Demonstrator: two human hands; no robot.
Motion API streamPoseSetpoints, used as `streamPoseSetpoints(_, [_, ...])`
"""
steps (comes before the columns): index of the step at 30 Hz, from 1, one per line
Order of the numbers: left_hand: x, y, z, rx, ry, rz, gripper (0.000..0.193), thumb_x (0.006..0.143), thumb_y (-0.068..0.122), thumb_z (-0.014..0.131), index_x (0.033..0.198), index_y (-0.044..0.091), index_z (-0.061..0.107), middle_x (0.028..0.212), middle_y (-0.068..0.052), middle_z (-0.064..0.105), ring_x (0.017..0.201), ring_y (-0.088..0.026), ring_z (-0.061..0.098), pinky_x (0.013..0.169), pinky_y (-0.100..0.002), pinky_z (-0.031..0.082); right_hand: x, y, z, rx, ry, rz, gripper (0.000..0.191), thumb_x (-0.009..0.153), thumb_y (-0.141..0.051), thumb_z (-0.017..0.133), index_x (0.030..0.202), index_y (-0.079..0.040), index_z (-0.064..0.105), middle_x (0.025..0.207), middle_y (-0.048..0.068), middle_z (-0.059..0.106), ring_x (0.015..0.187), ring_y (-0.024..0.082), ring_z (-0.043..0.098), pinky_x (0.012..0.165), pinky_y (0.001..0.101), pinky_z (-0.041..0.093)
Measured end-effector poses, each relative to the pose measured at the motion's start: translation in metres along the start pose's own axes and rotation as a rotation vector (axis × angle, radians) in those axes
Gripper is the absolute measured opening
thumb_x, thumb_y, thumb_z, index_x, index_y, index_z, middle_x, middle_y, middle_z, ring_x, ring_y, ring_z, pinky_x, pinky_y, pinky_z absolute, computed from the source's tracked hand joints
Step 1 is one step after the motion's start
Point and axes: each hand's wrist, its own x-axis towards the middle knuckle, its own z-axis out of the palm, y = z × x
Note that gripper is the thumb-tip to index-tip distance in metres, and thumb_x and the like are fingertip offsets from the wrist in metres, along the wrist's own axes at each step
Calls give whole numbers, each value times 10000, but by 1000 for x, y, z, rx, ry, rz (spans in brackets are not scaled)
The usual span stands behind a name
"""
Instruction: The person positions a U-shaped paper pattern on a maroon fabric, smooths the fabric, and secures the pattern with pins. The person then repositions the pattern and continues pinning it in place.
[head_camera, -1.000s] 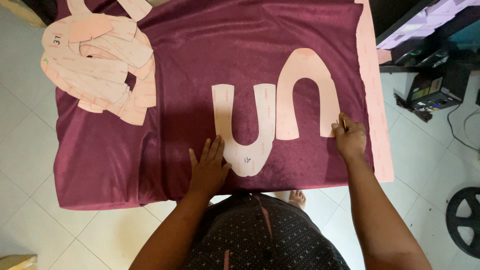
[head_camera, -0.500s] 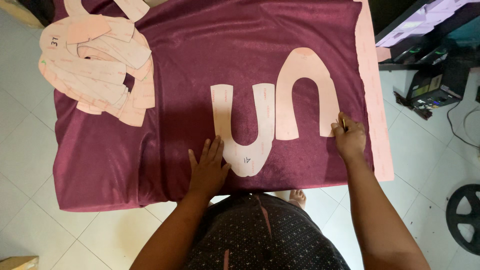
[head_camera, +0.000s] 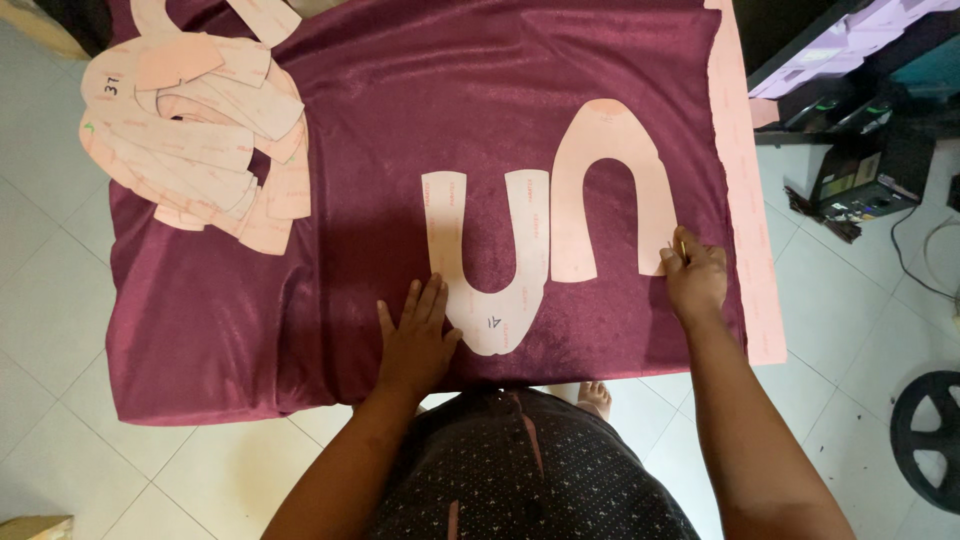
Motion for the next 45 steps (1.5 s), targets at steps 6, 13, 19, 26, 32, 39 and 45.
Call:
streamPoseSetpoints(6, [-1,1,0,-10,28,1,773,957,404,580,1598,140,238,1702,12,142,1563,-233,128,1197,-693,34,0,0,3,-59,-17,21,486,946,-336,761,1419,-263,675,1214,149,541,1037,298,623,908,438,551])
streamPoseSetpoints(13, [0,3,-3,-15,22,-11,771,952,396,596,1590,146,245,1696,19,147,1560,-223,129,1201,-682,43,-18,-16,4,61,26,35,272,1050,-252,678,1218,-39,692,1107,105,665,797,210,665,653,361,569])
streamPoseSetpoints(19, [1,4,-5,-41,-4,-26,776,939,390,612,1588,142,267,1698,11,170,1564,-225,138,1205,-679,40,-102,-72,29,656,-747,408,141,981,-182,652,1090,-100,687,850,102,752,539,112,594,511,219,520])
streamPoseSetpoints(26, [3,-1,3,-56,61,-1,791,929,392,645,1585,153,274,1692,-15,192,1567,-240,173,1205,-687,33,-115,-92,36,918,-717,585,220,945,-165,702,1084,-28,601,857,50,748,502,95,512,426,239,374])
streamPoseSetpoints(32, [3,-8,9,-128,111,-7,959,875,428,684,1621,152,148,1692,-68,171,1562,-249,167,1211,-666,31,-126,-103,44,744,-793,230,250,958,-233,668,1101,-28,659,808,63,716,647,108,683,664,254,602])
streamPoseSetpoints(39, [5,-15,5,-64,29,1,849,940,458,613,1605,166,174,1712,-56,124,1578,-229,104,1221,-633,-21,-107,-42,-13,884,-262,234,361,926,-130,684,1231,30,575,796,90,670,592,143,614,537,289,526])
streamPoseSetpoints(45, [8,-18,5,23,-28,-9,807,978,487,532,1618,187,143,1715,-33,33,1569,-223,42,1207,-629,-46,-89,30,-37,1003,-74,352,319,982,-74,630,1272,55,595,779,20,593,560,87,496,517,246,461])
